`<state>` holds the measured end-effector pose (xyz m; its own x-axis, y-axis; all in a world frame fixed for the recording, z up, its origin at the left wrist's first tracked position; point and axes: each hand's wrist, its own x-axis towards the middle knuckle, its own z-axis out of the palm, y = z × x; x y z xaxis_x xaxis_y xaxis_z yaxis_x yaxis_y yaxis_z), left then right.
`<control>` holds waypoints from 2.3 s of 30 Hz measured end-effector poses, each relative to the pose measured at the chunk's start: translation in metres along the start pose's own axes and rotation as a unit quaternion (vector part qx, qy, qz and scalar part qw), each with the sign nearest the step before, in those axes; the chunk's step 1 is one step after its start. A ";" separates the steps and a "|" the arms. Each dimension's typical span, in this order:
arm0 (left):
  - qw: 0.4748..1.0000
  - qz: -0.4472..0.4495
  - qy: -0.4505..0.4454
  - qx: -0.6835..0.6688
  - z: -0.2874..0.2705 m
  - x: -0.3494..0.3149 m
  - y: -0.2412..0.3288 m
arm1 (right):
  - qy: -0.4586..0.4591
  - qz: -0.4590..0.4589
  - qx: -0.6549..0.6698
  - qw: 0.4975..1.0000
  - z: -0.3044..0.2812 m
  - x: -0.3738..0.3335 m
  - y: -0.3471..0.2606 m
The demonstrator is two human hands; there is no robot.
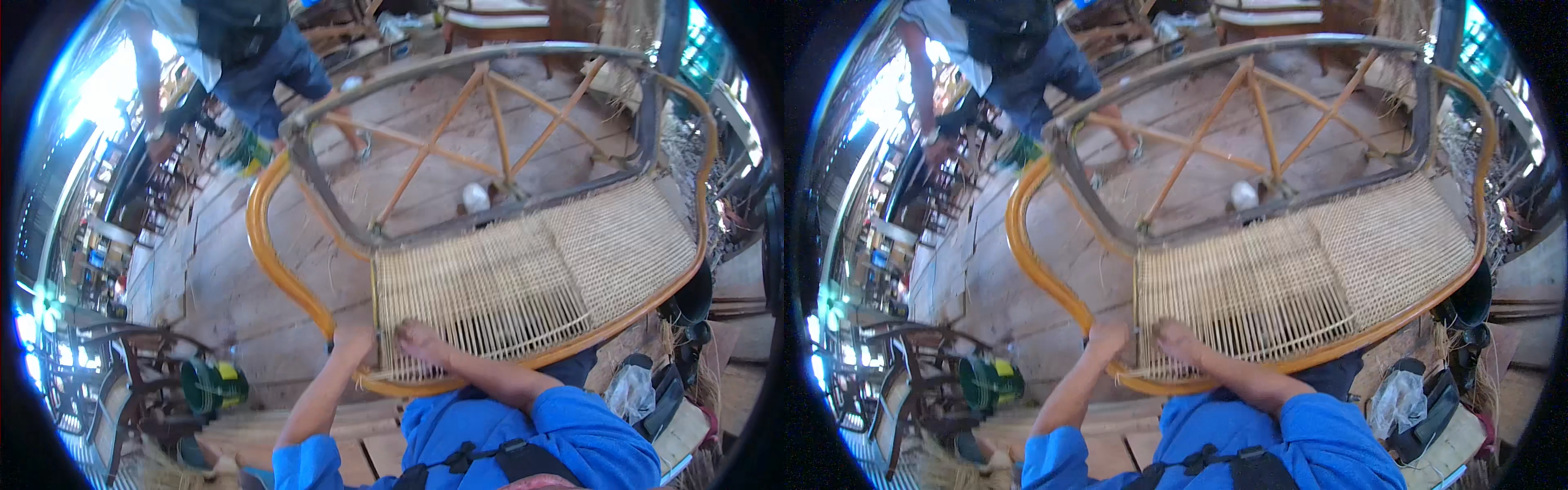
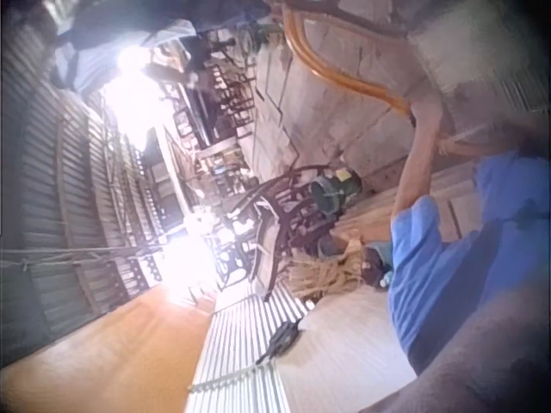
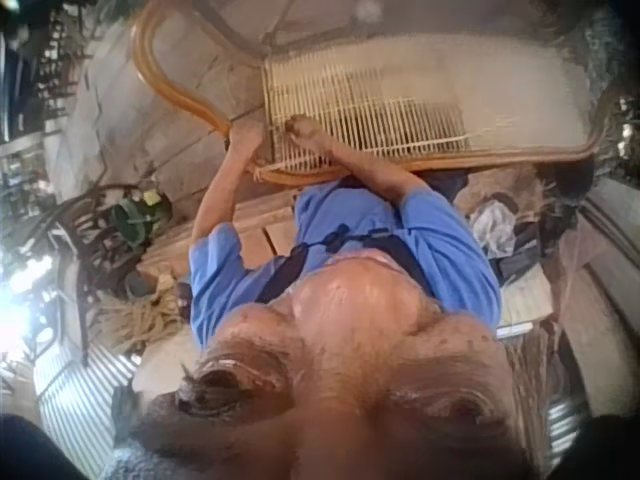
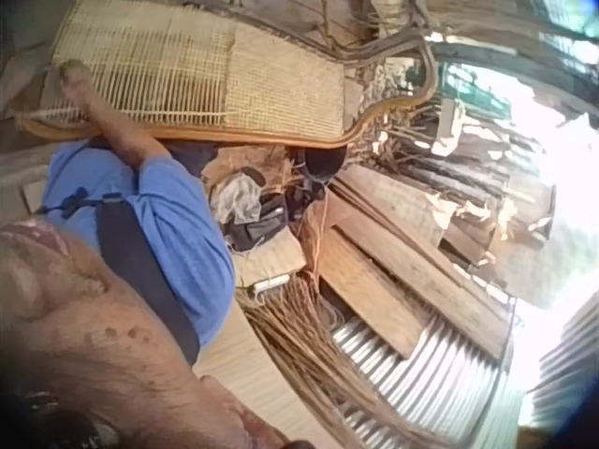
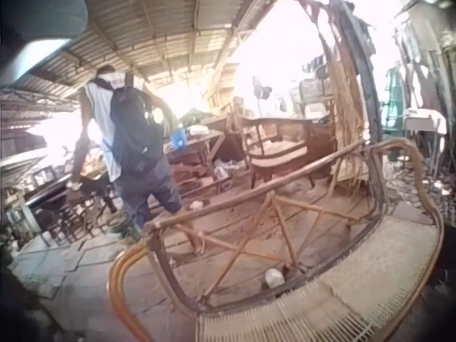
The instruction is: Repairing a woven chair or bench by weaving new material and securing it with nails and a hammer.
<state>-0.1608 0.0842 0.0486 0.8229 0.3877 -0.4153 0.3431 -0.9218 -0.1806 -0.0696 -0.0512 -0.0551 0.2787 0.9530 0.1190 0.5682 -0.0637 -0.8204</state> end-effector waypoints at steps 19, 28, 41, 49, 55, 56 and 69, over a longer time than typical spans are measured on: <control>0.983 0.024 -0.174 0.050 -0.015 0.050 0.019 | 0.015 0.062 -0.032 0.997 0.003 0.006 0.006; 0.982 0.015 -0.182 -0.043 -0.006 0.014 0.009 | 0.011 0.024 0.006 1.000 -0.003 0.009 0.014; 0.962 -0.151 -0.080 -0.213 0.026 -0.025 0.023 | -0.047 0.000 -0.022 0.999 -0.011 0.010 0.016; 0.959 -0.187 -0.043 -0.209 0.024 -0.024 0.035 | -0.051 0.029 -0.024 0.998 -0.010 0.016 0.020; 0.967 -0.192 -0.053 -0.157 0.007 -0.039 0.027 | -0.178 0.120 -0.110 0.970 -0.024 0.044 -0.024; 0.972 -0.178 -0.048 -0.143 0.007 -0.041 0.024 | -0.149 0.127 -0.088 0.977 -0.018 0.036 -0.013; 0.936 -0.231 0.061 -0.259 0.031 -0.001 0.047 | -0.025 0.057 -0.066 0.996 -0.002 0.012 0.031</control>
<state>-0.1596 0.0402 0.0132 0.5677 0.7707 -0.2893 0.8223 -0.5477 0.1543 -0.0470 -0.0422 -0.0782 0.3099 0.9508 -0.0025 0.6319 -0.2079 -0.7466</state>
